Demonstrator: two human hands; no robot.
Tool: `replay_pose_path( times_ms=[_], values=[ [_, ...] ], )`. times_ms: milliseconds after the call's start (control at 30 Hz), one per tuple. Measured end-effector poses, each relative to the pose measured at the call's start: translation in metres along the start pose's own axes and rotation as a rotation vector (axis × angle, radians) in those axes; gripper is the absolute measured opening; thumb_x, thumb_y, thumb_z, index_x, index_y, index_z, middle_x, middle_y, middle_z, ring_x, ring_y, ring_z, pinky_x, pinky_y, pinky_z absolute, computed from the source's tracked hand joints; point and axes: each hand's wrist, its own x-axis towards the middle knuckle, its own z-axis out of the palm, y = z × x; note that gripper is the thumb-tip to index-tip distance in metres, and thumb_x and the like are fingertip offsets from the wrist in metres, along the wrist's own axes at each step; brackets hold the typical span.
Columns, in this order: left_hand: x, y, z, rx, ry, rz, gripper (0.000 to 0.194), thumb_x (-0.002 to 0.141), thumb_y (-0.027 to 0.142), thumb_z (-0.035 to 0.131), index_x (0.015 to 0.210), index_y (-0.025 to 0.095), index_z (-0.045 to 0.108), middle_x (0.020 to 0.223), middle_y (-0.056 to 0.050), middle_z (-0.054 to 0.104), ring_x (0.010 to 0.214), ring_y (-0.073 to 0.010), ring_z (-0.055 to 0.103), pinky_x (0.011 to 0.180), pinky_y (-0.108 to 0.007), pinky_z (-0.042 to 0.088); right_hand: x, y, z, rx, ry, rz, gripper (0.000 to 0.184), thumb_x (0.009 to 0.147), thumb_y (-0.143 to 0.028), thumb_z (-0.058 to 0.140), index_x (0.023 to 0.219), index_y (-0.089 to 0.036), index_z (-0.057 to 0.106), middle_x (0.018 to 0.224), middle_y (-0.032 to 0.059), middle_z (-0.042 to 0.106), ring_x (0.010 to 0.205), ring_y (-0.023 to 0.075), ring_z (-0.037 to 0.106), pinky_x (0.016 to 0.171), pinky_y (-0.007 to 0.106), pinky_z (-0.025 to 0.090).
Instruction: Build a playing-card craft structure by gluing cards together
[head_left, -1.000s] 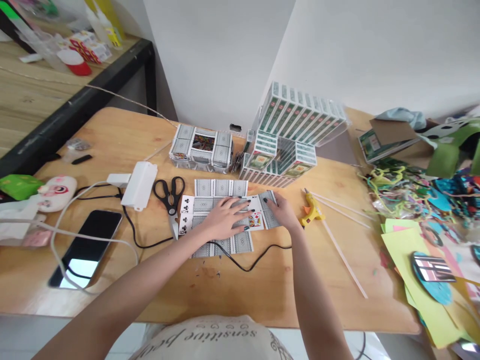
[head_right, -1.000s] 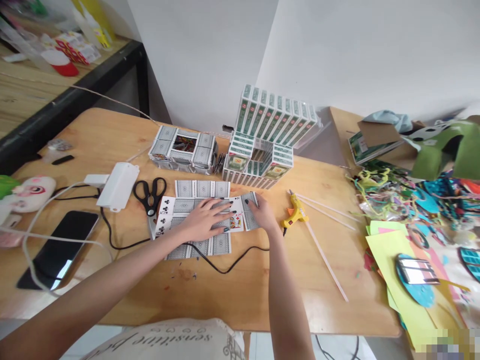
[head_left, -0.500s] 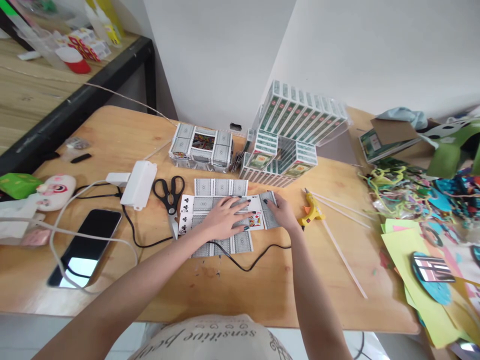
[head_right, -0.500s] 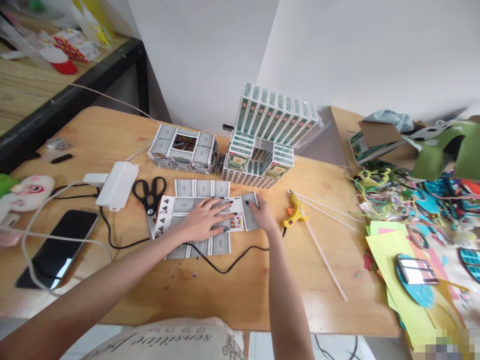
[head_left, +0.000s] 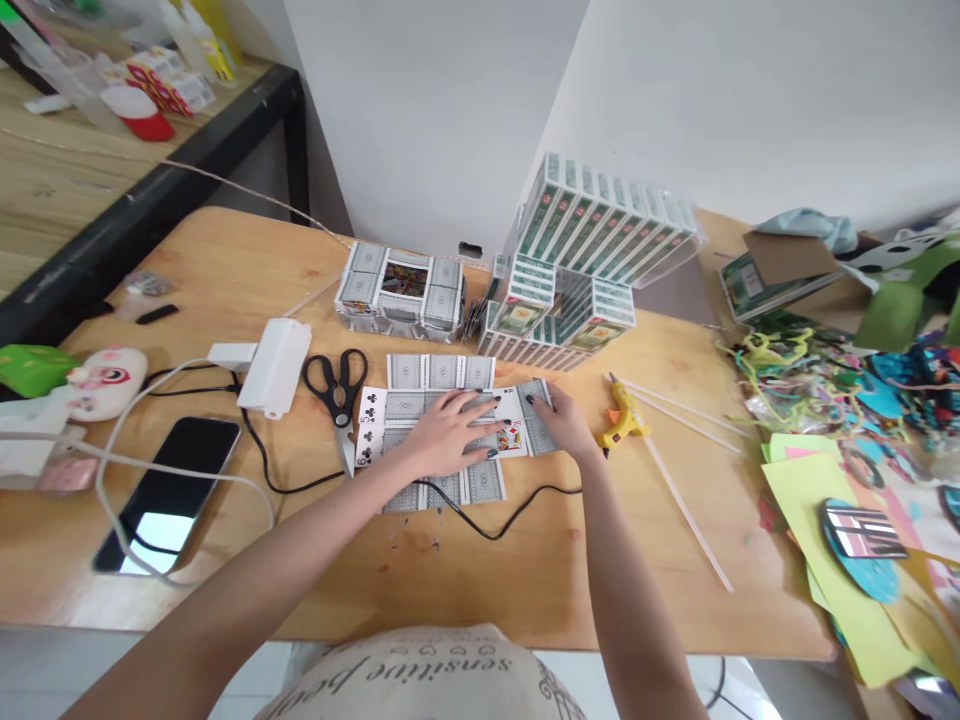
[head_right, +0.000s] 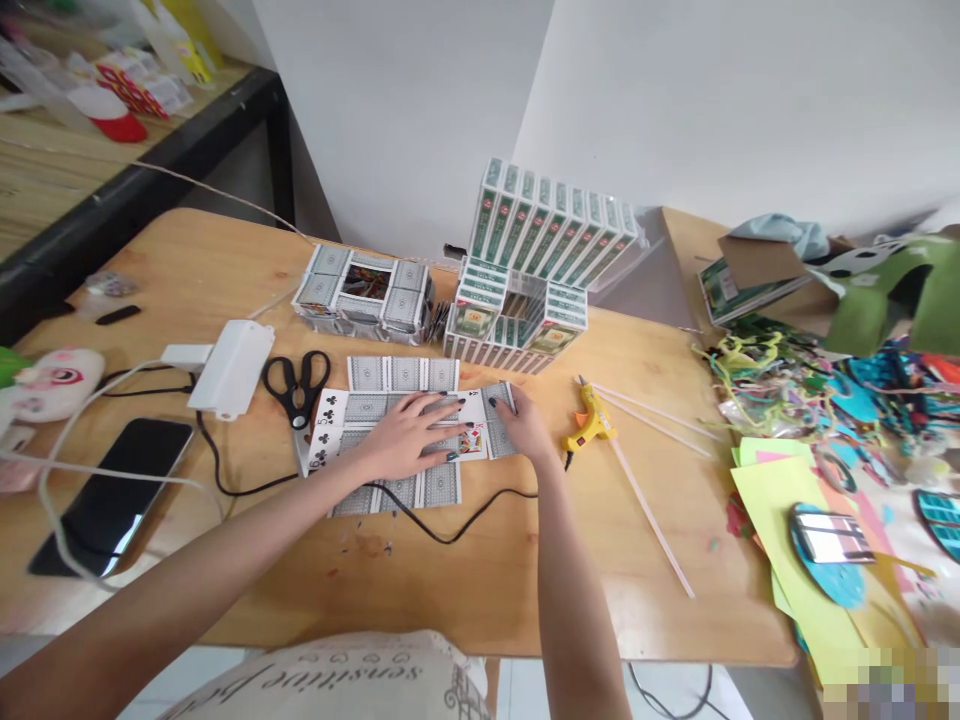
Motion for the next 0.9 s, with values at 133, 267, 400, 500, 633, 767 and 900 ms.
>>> replay_pose_path(
  times_ms=[133,267,400,500,633,767,900],
  values=[
    [0.0000,0.0002,-0.0004,-0.007,-0.003,-0.001,0.044,0.088,0.051,0.035,0.130,0.038,0.043,0.143,0.005,0.035,0.131,-0.0267,0.026,0.106,-0.046,0.018,0.0022,0.0019,-0.0005,0.033,-0.022,0.021,0.034,0.078,-0.040,0.049,0.101,-0.017,0.058,0.096,0.0067,0.066,0.085,0.0221,0.060,0.075,0.034,0.047],
    [0.0001,0.0005,-0.0015,-0.007,-0.006,-0.004,0.044,0.088,0.051,0.035,0.130,0.039,0.042,0.144,0.005,0.034,0.132,-0.0267,0.025,0.106,-0.046,0.018,0.0032,0.0016,-0.0010,0.040,-0.035,0.029,0.034,0.078,-0.040,0.049,0.101,-0.018,0.058,0.094,0.0063,0.066,0.083,0.0220,0.060,0.072,0.034,0.048],
    [0.0004,0.0004,-0.0020,-0.012,-0.012,-0.003,0.044,0.088,0.051,0.036,0.130,0.040,0.042,0.144,0.006,0.034,0.132,-0.0265,0.024,0.106,-0.046,0.017,0.0047,0.0008,-0.0022,0.031,-0.043,0.031,0.032,0.078,-0.040,0.049,0.100,-0.018,0.059,0.095,0.0060,0.066,0.084,0.0216,0.060,0.073,0.034,0.048],
    [0.0004,0.0002,-0.0016,-0.012,-0.009,-0.002,0.044,0.088,0.051,0.036,0.130,0.040,0.042,0.144,0.006,0.034,0.132,-0.0264,0.024,0.107,-0.046,0.017,0.0064,0.0014,-0.0024,0.040,-0.046,0.050,0.033,0.077,-0.041,0.050,0.099,-0.018,0.058,0.092,0.0057,0.066,0.081,0.0213,0.060,0.069,0.033,0.049],
    [0.0004,0.0001,-0.0014,-0.014,-0.006,-0.003,0.044,0.088,0.051,0.036,0.130,0.039,0.043,0.144,0.005,0.035,0.132,-0.0265,0.024,0.107,-0.046,0.017,0.0083,0.0009,-0.0027,0.080,-0.076,0.080,0.034,0.077,-0.042,0.051,0.099,-0.017,0.057,0.091,0.0059,0.066,0.079,0.0208,0.060,0.066,0.032,0.049],
    [0.0005,0.0007,-0.0021,-0.018,-0.003,-0.003,0.044,0.088,0.051,0.037,0.129,0.039,0.043,0.144,0.005,0.035,0.132,-0.0262,0.025,0.107,-0.045,0.017,0.0092,-0.0030,-0.0044,0.024,-0.088,0.076,0.031,0.078,-0.042,0.050,0.096,-0.017,0.058,0.089,0.0059,0.065,0.076,0.0203,0.059,0.066,0.032,0.048],
    [0.0007,0.0011,-0.0024,-0.023,-0.005,-0.006,0.044,0.087,0.050,0.037,0.129,0.039,0.043,0.144,0.006,0.034,0.132,-0.0263,0.024,0.107,-0.045,0.017,0.0090,-0.0071,-0.0046,-0.065,-0.056,0.062,0.029,0.078,-0.040,0.048,0.094,-0.017,0.058,0.087,0.0057,0.064,0.075,0.0201,0.058,0.067,0.033,0.047]
  ],
)
